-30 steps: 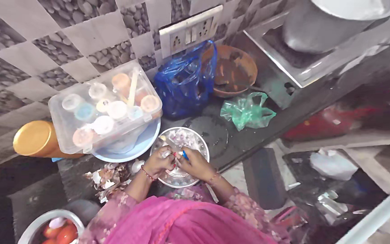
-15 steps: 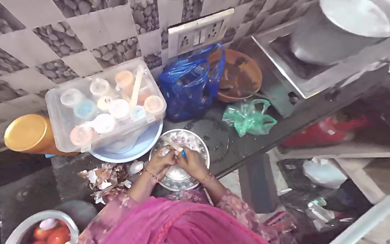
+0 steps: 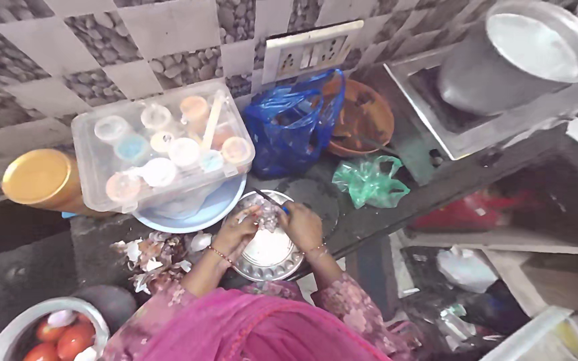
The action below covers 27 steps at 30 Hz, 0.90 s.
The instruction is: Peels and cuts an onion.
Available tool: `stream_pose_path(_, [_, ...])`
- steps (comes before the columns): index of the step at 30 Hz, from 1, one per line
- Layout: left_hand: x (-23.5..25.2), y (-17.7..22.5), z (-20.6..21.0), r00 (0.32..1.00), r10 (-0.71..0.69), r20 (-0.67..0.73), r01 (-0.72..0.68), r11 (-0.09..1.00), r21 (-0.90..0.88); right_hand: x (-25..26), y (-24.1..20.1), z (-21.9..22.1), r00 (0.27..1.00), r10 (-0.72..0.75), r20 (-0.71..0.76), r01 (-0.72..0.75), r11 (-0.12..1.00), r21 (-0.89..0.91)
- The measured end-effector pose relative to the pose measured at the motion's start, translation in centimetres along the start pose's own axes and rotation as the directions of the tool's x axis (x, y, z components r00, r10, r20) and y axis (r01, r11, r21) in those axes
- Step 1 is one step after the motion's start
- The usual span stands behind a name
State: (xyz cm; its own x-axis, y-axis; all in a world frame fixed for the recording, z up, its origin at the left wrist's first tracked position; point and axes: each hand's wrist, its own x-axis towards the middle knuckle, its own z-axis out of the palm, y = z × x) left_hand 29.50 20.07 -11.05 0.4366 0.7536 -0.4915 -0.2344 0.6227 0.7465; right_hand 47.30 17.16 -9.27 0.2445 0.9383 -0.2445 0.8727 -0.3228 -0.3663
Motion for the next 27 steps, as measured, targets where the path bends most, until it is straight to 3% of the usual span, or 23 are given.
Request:
stream_pose_path(3, [-0.5, -0.5, -0.1, 1.0, -0.019, -0.006, 0.017, 0.972, -0.232, -0.7, 0.3, 0.3, 0.994, 0.01, -0.113, 0.0, 0.996, 0.093])
stream_pose_path(6, [-1.6, -0.5, 0.2, 0.999, -0.046, -0.007, 0.038, 0.895, -0.445, -2.2, 0.4, 0.2, 0.971, 0.0, -0.239, 0.077, 0.946, 0.315])
stream_pose_path(10, [-3.3, -1.0, 0.3, 0.999, 0.029, 0.026, -0.01, 0.83, -0.558, -5.0, -0.4, 1.1, 0.977, -0.098, -0.191, 0.191, 0.802, 0.566])
stream_pose_path(16, [-5.4, -1.6, 0.5, 0.989, 0.095, 0.116, -0.028, 0.877, -0.479, -7.5, -2.1, 2.2, 0.947, -0.238, -0.217, 0.319, 0.786, 0.53])
stream_pose_path(21, [-6.3, -2.7, -0.1, 0.965, 0.181, 0.189, -0.064, 0.863, -0.501, -9.2, -3.0, 1.7, 0.966, -0.235, -0.11, 0.258, 0.824, 0.505])
stream_pose_path(27, [-7.5, -2.9, 0.4, 0.97, 0.165, 0.179, -0.076, 0.904, -0.421, -11.2, -4.2, 2.4, 0.966, -0.183, -0.183, 0.25, 0.84, 0.481])
